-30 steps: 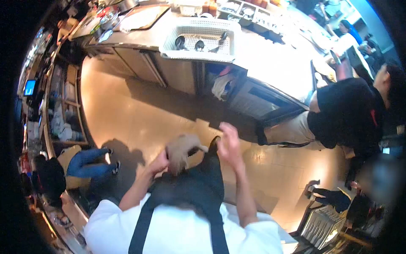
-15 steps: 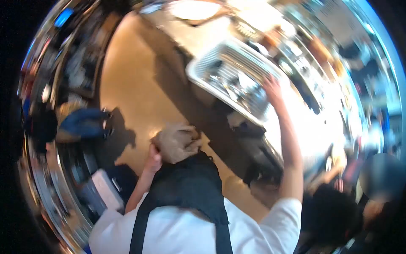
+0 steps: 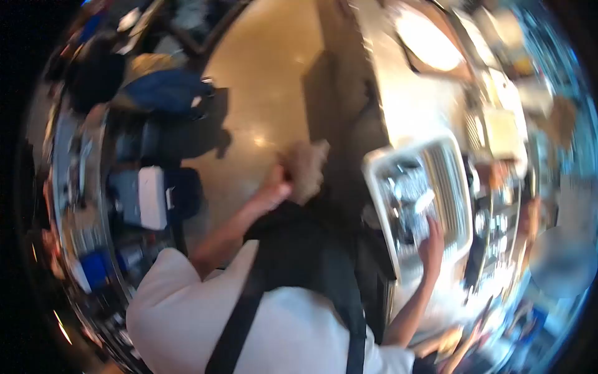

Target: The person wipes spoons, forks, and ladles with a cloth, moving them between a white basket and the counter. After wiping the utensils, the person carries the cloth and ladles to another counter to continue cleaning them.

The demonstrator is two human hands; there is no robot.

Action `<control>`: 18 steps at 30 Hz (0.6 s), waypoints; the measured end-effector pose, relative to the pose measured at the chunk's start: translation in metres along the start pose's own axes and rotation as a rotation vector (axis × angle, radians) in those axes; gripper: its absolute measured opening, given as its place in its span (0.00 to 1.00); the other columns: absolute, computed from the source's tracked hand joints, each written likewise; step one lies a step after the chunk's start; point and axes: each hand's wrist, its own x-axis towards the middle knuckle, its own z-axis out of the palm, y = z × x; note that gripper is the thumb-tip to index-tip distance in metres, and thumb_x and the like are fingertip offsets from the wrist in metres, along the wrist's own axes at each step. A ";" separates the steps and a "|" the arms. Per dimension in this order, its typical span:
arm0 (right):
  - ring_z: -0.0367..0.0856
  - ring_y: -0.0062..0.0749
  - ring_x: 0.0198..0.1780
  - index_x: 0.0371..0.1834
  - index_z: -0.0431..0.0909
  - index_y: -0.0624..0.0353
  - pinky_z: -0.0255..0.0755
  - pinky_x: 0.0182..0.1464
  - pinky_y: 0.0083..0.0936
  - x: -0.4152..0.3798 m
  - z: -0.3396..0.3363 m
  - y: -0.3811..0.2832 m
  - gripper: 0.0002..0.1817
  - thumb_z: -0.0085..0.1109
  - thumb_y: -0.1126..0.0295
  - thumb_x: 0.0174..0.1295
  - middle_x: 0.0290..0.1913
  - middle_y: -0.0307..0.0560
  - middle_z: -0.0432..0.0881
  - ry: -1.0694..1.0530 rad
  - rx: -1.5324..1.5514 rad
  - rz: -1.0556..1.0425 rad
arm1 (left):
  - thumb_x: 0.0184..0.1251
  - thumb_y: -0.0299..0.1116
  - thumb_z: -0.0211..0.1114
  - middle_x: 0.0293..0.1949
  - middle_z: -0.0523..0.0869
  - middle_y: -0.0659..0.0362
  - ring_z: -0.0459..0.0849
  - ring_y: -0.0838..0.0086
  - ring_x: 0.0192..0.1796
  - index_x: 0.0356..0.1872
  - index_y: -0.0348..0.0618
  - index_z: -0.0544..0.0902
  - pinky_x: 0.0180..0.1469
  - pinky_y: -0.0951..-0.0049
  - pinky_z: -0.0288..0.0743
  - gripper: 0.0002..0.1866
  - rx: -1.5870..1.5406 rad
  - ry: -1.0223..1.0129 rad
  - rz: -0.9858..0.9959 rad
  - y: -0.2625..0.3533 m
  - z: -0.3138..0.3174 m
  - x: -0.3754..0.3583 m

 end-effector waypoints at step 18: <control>0.75 0.44 0.50 0.45 0.76 0.59 0.75 0.47 0.42 0.017 0.013 0.040 0.16 0.62 0.71 0.52 0.40 0.48 0.77 0.016 0.086 -0.350 | 0.67 0.27 0.53 0.62 0.75 0.51 0.76 0.65 0.63 0.65 0.38 0.68 0.65 0.61 0.72 0.24 -0.497 0.081 -0.071 0.020 0.079 -0.010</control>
